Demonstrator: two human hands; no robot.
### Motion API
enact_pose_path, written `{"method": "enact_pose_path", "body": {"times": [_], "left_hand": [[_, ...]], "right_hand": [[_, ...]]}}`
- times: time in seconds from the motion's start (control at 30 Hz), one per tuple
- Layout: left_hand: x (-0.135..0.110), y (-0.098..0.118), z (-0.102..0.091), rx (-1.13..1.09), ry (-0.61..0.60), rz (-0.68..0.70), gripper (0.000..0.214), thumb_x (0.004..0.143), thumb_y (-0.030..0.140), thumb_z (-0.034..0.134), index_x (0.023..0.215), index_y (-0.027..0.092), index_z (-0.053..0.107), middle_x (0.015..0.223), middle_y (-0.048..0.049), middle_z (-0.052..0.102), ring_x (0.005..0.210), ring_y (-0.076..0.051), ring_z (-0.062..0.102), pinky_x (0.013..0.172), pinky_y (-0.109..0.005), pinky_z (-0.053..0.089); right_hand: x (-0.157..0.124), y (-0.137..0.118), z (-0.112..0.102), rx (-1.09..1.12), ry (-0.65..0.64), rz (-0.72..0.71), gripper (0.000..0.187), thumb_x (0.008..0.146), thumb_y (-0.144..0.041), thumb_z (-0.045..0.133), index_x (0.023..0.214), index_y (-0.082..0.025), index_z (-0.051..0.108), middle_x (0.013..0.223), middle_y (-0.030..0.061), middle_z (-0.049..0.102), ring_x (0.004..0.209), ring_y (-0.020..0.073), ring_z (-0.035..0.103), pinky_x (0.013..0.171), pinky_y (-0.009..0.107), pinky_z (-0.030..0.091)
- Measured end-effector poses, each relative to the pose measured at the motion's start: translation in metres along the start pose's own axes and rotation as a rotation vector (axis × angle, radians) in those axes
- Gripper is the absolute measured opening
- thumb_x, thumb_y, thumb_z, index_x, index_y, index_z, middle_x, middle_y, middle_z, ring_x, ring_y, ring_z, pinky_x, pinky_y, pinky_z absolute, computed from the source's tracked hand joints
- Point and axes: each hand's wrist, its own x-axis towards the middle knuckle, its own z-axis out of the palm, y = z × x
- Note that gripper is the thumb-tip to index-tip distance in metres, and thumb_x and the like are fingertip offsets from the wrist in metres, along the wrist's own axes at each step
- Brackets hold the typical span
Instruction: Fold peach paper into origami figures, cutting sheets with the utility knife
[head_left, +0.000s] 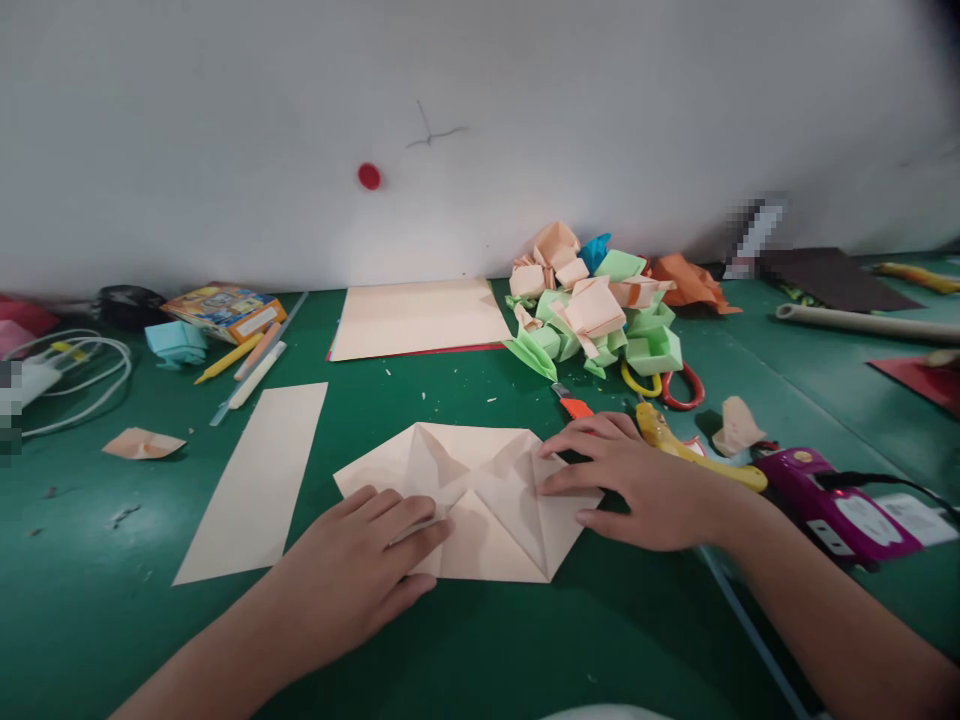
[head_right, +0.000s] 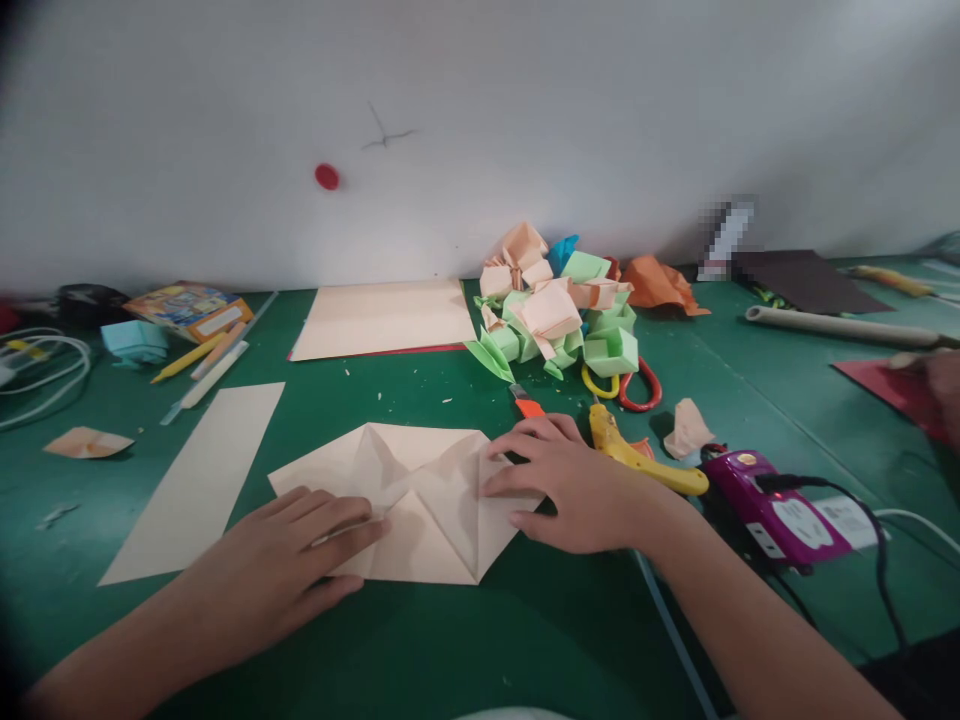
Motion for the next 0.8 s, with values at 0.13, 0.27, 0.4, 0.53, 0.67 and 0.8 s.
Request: {"method": "enact_pose_path", "body": {"times": [0.13, 0.27, 0.4, 0.53, 0.67, 0.8], "left_hand": [[0.004, 0.001, 0.001, -0.008, 0.028, 0.012, 0.033, 0.103, 0.038, 0.049, 0.132, 0.027, 0.062, 0.12, -0.0048, 0.07, 0.101, -0.022, 0.065, 0.092, -0.037, 0.046], [0.009, 0.002, 0.003, 0.038, 0.07, 0.054, 0.033, 0.107, 0.034, 0.041, 0.127, 0.021, 0.064, 0.118, -0.0067, 0.07, 0.101, -0.023, 0.065, 0.09, -0.038, 0.046], [0.011, 0.002, 0.008, 0.069, 0.106, 0.067, 0.034, 0.108, 0.029, 0.035, 0.122, 0.019, 0.065, 0.114, -0.0067, 0.071, 0.096, -0.021, 0.066, 0.086, -0.036, 0.046], [0.008, -0.002, 0.014, 0.043, 0.107, 0.07, 0.041, 0.107, 0.044, 0.04, 0.13, 0.019, 0.062, 0.119, -0.0077, 0.07, 0.101, -0.024, 0.064, 0.089, -0.038, 0.045], [0.006, -0.008, 0.017, 0.036, 0.077, 0.032, 0.056, 0.1, 0.053, 0.052, 0.148, 0.025, 0.05, 0.142, -0.007, 0.061, 0.121, -0.027, 0.058, 0.102, -0.041, 0.042], [0.005, -0.01, 0.016, 0.05, 0.025, 0.009, 0.061, 0.1, 0.051, 0.051, 0.156, 0.031, 0.037, 0.158, -0.0034, 0.046, 0.137, -0.028, 0.047, 0.11, -0.043, 0.035]], "right_hand": [[0.002, 0.0, 0.004, -0.015, 0.047, 0.022, 0.023, 0.095, -0.038, 0.064, 0.116, -0.034, 0.074, 0.132, 0.0051, 0.065, 0.121, 0.0294, 0.055, 0.104, 0.055, 0.038], [0.009, -0.02, 0.008, 0.021, 0.017, 0.03, 0.035, 0.09, -0.046, 0.07, 0.12, -0.026, 0.071, 0.126, 0.0068, 0.067, 0.117, 0.0286, 0.055, 0.107, 0.052, 0.034], [0.018, -0.047, 0.015, 0.044, -0.043, -0.018, 0.071, 0.08, -0.059, 0.077, 0.141, -0.029, 0.056, 0.132, 0.0076, 0.063, 0.121, 0.0318, 0.053, 0.108, 0.053, 0.031], [0.022, -0.054, 0.021, 0.008, -0.04, -0.008, 0.062, 0.087, -0.055, 0.072, 0.141, -0.028, 0.056, 0.127, 0.0079, 0.064, 0.119, 0.032, 0.053, 0.105, 0.052, 0.035], [0.021, -0.051, 0.022, 0.009, -0.052, -0.013, 0.05, 0.093, -0.046, 0.066, 0.138, -0.026, 0.059, 0.126, 0.0082, 0.064, 0.118, 0.0313, 0.053, 0.102, 0.05, 0.039], [0.02, -0.052, 0.02, 0.035, -0.035, 0.007, 0.041, 0.095, -0.036, 0.058, 0.134, -0.023, 0.062, 0.125, 0.0091, 0.065, 0.117, 0.0314, 0.053, 0.101, 0.051, 0.04]]}}
